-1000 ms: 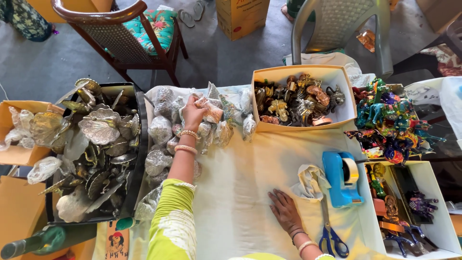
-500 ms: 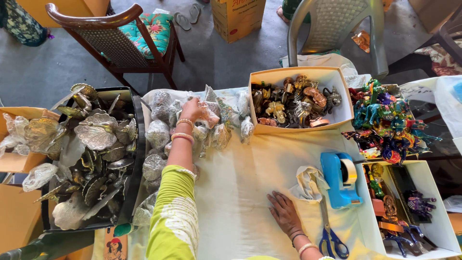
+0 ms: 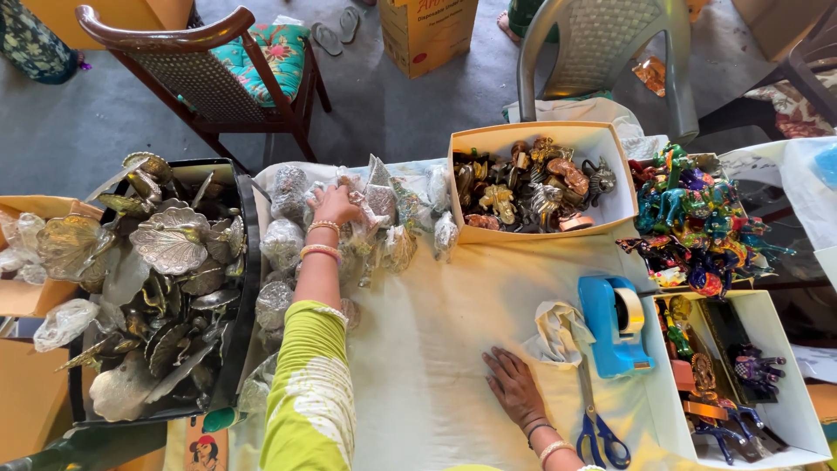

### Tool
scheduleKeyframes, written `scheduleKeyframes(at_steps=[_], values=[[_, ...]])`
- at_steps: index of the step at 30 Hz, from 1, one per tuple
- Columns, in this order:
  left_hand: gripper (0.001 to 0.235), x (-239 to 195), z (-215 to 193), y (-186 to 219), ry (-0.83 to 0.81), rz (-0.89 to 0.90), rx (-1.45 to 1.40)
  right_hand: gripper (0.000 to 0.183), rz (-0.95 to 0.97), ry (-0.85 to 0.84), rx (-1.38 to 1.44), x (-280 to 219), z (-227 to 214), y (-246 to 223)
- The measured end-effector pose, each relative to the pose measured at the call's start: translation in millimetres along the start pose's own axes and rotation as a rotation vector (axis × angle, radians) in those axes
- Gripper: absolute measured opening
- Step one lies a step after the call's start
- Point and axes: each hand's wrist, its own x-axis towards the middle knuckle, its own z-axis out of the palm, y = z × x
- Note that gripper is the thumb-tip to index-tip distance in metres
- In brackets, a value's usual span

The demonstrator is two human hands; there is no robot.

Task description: The person wraps small decorative figurines in bubble wrap and secures them with tape. They handle each item individually, wrapping it carefully and placing the finished packages on the table.

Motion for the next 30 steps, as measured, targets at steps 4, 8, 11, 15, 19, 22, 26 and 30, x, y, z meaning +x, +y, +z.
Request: scheduleKeyframes(at_steps=[4,8,11,15,19,22,26,30], values=[[0.071,10,6,-7,-0.021,0.015,-0.051,0.046,-0.001,0.006,-0.005,0,1,1],[0.074,-5,-12,-4,-0.070,0.045,-0.026,0.047,0.011,0.004,0.011,-1,0,-1],[0.060,9,0,-13,-0.001,0.101,-0.044,0.046,0.015,0.006,0.014,0,-1,-2],[0.035,4,-5,-3,0.048,0.237,-0.074,0.046,0.009,0.010,0.021,0,-1,-2],[0.036,12,6,-6,0.062,0.350,-0.257,0.047,0.006,0.005,0.030,1,-3,-2],[0.032,-12,-17,11,0.169,0.435,-0.233,0.046,0.010,0.014,0.028,0,-2,-2],[0.030,-55,-60,39,0.271,0.396,-0.232,0.046,0.009,0.013,0.010,0,-1,-2],[0.025,-96,-88,60,0.367,0.411,-0.238,0.046,0.000,0.021,-0.004,-1,-2,-2]])
